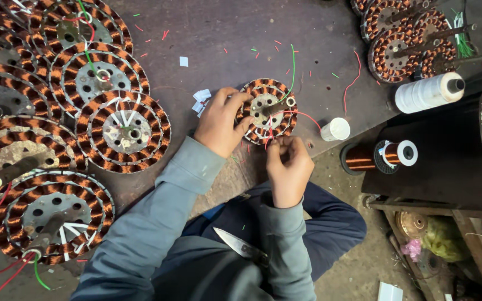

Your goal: The person assembles an electric motor stator by hand, inserting white insulating spacers and connecting red and green wires into the copper-wound slots. They use scissors to trim wire ends and a screwdriver to adjust components within the stator.

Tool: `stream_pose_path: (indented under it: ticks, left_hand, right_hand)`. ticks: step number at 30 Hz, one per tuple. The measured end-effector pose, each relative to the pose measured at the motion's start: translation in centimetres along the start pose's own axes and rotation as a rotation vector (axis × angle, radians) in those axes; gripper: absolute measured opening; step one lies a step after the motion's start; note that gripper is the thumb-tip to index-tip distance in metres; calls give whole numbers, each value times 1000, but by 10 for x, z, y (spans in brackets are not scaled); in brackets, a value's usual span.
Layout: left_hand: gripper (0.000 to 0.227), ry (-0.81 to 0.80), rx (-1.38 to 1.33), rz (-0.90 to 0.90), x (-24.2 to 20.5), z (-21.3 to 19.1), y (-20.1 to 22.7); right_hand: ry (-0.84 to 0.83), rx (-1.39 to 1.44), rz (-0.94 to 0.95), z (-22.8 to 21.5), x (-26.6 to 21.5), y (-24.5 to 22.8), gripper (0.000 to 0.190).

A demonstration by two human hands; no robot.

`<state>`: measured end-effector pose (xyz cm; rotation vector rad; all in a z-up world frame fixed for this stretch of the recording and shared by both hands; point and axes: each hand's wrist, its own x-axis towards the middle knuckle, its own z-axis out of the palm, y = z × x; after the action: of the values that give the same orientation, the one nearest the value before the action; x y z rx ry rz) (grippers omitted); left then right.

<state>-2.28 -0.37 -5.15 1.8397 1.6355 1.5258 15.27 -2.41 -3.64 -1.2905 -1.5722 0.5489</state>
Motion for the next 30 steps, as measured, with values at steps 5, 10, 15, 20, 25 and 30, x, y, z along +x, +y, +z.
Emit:
stream_pose_path:
  ticks: [5,10,15,20,25,30]
  left_hand:
    - [48,-5,11,-1,1,0,0]
    - [48,5,0,18,1,0,0]
    - [50,14,14,17,1,0,1]
    - [49,2,12,14,1,1,1]
    - [49,4,49,25,0,2,2]
    - [48,25,25,41,-1,2,1]
  right_hand:
    - [40,-112,-56,11,3,-9,12]
    - [50,-182,-74,20,10,-17,10]
    - [18,-285,-175,15,12,-22,14]
    - [7,-379,-231,14,13,-19,13]
    - [64,-445,-308,24,2,-19,12]
    - [76,-440,-324,31,4,-17,15]
